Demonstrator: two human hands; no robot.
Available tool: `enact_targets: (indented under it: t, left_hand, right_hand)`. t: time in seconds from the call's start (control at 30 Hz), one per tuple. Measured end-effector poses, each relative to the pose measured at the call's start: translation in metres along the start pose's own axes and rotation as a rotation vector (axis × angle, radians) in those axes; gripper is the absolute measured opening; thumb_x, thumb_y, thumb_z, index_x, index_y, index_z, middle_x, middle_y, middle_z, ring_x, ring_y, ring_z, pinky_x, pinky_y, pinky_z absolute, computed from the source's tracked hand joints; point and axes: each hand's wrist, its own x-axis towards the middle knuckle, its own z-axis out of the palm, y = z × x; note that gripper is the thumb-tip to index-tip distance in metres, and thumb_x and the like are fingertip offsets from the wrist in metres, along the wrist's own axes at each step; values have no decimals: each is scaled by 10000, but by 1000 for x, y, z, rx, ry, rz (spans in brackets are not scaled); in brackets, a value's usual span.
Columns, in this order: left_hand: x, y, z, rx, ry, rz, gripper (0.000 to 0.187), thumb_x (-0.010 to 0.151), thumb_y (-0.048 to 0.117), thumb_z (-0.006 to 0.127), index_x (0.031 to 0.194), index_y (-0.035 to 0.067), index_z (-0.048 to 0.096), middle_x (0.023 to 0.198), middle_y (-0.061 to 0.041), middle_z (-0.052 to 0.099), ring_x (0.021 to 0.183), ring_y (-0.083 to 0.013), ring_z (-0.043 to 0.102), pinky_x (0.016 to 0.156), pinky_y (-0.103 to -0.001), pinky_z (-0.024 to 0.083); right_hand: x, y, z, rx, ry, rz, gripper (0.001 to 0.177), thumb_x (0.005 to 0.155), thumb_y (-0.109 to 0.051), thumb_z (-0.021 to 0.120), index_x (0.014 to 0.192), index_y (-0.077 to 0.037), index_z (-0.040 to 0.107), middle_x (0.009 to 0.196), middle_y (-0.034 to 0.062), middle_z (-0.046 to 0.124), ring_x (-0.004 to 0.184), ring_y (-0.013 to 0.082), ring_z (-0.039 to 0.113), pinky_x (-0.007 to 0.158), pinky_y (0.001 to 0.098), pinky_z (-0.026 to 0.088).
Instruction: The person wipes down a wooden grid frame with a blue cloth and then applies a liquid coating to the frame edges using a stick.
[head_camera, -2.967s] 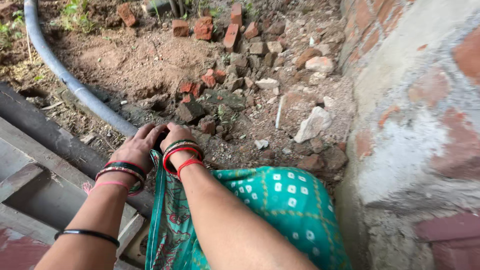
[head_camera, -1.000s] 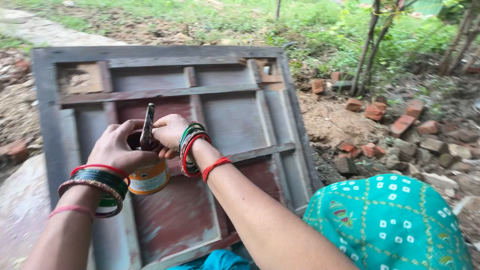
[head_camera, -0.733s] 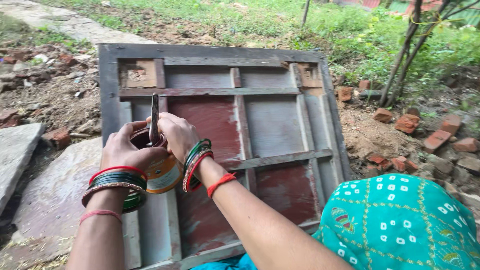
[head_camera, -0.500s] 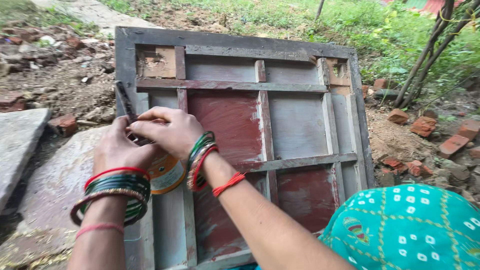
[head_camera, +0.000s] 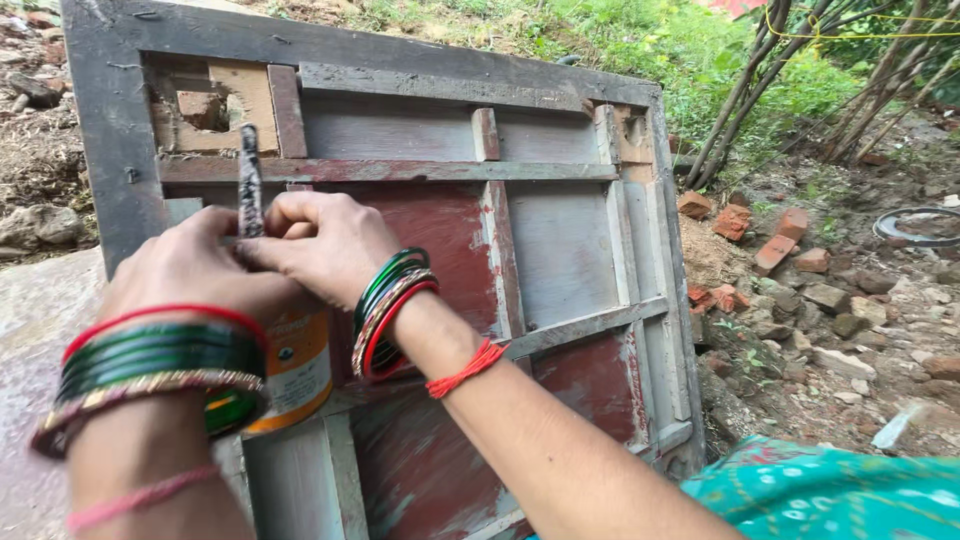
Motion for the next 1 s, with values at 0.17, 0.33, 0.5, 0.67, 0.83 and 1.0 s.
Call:
enact_targets:
  t: [0.17, 0.33, 0.5, 0.67, 0.83, 1.0]
  left_hand:
    - [11, 5, 7, -26, -1, 48, 656, 657, 429, 831, 1224, 123, 709, 1077, -241, 738, 1063, -377, 700, 948, -477, 534]
    - [-12, -1, 4, -25, -5, 77, 678, 629, 415, 841, 1233, 139, 707, 1089, -220, 738, 1069, -355, 704, 948, -466, 536]
    - [-51, -42, -39, 23, 17, 15, 702, 600, 401, 852, 1241, 155, 705, 1101, -198, 737, 1074, -333, 708, 948, -456, 537]
    - [-92, -115, -80, 181, 89, -192, 800, 554, 366, 881, 1306, 189, 671, 1113, -221, 740, 1082, -362, 705, 974, -457, 538]
    - [-106, -235, -38, 141, 128, -306, 859, 565, 323, 870, 1361, 138, 608, 1170, -240, 702, 1131, -382, 679, 1009, -453, 526]
    - [-96, -335, 24, 197, 29, -497, 882, 592, 259, 889, 1416, 187, 587, 1339, -232, 556, 1237, -406, 585, 1063, -466, 476]
  right_hand:
    - [0, 9, -1, 92, 22, 67, 342, 760, -453, 796, 905, -144, 775, 728, 31, 754, 684, 113, 675, 643, 296, 544]
    - [-25, 1, -1, 231, 65, -86, 312, 807, -399, 773, 932, -114, 749, 792, 2, 778, 727, 71, 719, 664, 270, 568]
    - [-66, -59, 23, 287, 0, -105, 370, 782, -443, 789, 929, -106, 747, 834, 52, 786, 782, 127, 751, 715, 297, 592]
    - [-97, -111, 97, 321, -106, -211, 416, 770, -500, 774, 951, -126, 768, 924, 94, 776, 880, 235, 763, 795, 354, 584]
    - [-120, -98, 206, 304, -340, -203, 442, 781, -482, 752, 1039, -124, 752, 985, 118, 775, 912, 282, 750, 824, 371, 586]
    - [-133, -65, 287, 153, -531, -148, 357, 751, -404, 770, 979, -129, 764, 966, 123, 774, 919, 299, 748, 852, 399, 581]
